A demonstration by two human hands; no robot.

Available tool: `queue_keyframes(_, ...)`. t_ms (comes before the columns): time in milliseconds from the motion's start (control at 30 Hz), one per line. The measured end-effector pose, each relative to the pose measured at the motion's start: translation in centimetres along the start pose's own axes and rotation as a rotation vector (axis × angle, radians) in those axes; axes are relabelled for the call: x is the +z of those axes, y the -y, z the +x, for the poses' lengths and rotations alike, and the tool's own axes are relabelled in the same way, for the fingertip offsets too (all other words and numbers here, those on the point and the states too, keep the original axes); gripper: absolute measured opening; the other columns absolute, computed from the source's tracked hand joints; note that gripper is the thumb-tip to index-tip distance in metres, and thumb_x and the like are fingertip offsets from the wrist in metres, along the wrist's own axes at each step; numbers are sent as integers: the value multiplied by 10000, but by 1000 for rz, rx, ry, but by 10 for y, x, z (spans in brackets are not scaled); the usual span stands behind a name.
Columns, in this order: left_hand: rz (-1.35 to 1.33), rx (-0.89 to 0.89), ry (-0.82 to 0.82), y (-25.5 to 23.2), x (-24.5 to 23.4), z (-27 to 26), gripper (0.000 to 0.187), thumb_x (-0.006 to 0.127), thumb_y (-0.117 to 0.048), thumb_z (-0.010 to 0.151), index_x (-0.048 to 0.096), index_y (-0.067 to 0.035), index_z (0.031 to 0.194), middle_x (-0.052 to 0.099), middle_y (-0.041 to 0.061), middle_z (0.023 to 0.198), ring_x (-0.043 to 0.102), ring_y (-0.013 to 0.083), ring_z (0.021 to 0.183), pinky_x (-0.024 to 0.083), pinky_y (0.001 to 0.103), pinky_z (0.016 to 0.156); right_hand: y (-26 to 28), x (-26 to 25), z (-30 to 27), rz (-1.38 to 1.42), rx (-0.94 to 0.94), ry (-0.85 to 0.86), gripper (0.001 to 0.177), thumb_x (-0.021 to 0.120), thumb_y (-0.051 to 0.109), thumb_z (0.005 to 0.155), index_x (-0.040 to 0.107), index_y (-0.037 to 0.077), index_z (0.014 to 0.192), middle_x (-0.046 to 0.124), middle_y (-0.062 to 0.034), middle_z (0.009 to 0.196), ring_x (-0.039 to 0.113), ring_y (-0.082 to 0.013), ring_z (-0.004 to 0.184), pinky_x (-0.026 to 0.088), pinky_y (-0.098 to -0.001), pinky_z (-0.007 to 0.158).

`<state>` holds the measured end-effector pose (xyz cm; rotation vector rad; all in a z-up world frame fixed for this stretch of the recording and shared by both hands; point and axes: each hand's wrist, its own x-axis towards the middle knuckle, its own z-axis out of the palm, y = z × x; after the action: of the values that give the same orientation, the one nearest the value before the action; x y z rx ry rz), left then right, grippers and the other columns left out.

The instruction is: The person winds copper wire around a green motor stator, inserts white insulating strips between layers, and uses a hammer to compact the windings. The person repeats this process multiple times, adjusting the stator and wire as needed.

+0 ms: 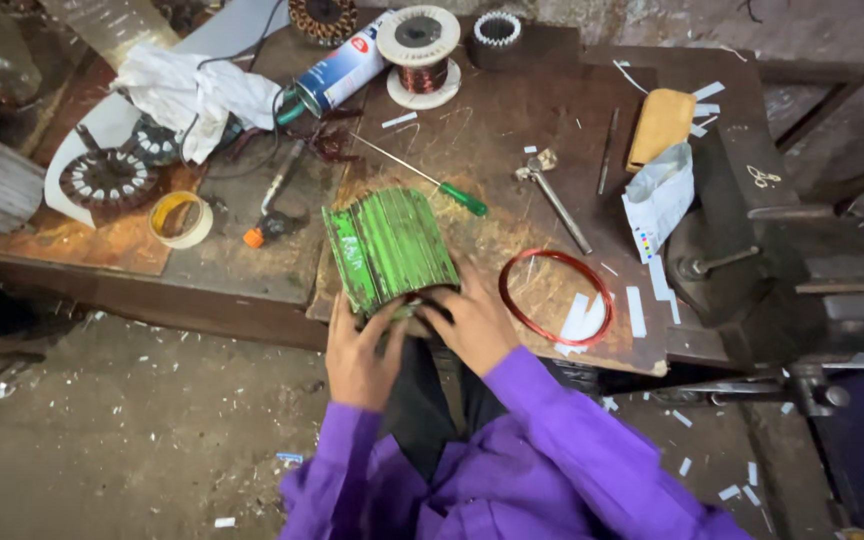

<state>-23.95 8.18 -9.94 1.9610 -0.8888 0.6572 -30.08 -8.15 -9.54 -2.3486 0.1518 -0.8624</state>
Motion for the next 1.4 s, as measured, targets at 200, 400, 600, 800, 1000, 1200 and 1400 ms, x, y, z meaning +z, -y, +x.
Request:
queue_keyframes(200, -469, -501, -284, 19, -11, -5, 309, 541, -249, 1080, 706, -2, 1163, 707, 213, 1185, 675, 321, 1091, 523, 396, 989, 18, -22, -48, 13, 49, -229, 208, 817, 158, 817, 767, 82, 1004, 639, -139, 1270, 654, -337, 1082, 527, -398, 925)
queue_keyframes(400, -994, -540, -289, 104, 47, 80, 610, 371, -500, 1079, 722, -1, 1079, 743, 143, 1123, 704, 163, 1069, 528, 311, 988, 28, 4, -37, 170, 167, -11, 265, 809, 147, 838, 739, 59, 1078, 699, -98, 907, 684, -231, 724, 540, -327, 650)
queue_keyframes(600, -959, -574, -124, 121, 76, 89, 589, 459, -481, 1068, 749, 25, 986, 703, 111, 861, 619, 166, 768, 508, 307, 744, 24, 22, -6, 20, 84, -93, 182, 803, 166, 863, 727, 49, 979, 687, -107, 763, 666, -256, 606, 521, -357, 553)
queue_keyframes(800, -830, -478, -299, 97, 68, 55, 546, 416, -410, 1098, 702, 55, 1085, 709, 90, 972, 625, 153, 901, 498, 304, 860, 17, 16, -17, -26, 187, -43, 106, 775, 151, 858, 747, 68, 917, 688, -92, 694, 635, -225, 524, 476, -330, 508)
queue_keyframes(1000, -837, -447, -320, 94, 69, 55, 536, 409, -392, 1119, 689, 64, 1098, 699, 103, 988, 615, 167, 931, 493, 318, 880, 23, 15, -27, 19, 364, -127, 86, 771, 110, 870, 736, 56, 926, 643, -80, 624, 588, -190, 499, 441, -307, 494)
queue_keyframes(1200, -840, -461, -318, 98, 72, 53, 544, 407, -402, 1107, 690, 62, 1079, 686, 77, 937, 599, 138, 878, 492, 302, 831, 10, 17, -13, -51, 107, -116, 165, 811, 103, 831, 709, 25, 934, 698, -94, 818, 638, -189, 636, 506, -313, 564)
queue_keyframes(1400, -845, -463, -313, 101, 72, 51, 546, 416, -411, 1113, 685, 61, 1062, 662, 55, 900, 572, 122, 849, 471, 298, 797, -3, 22, -11, -61, 178, -118, 159, 841, 101, 796, 721, 21, 865, 681, -98, 759, 661, -233, 653, 513, -346, 595)
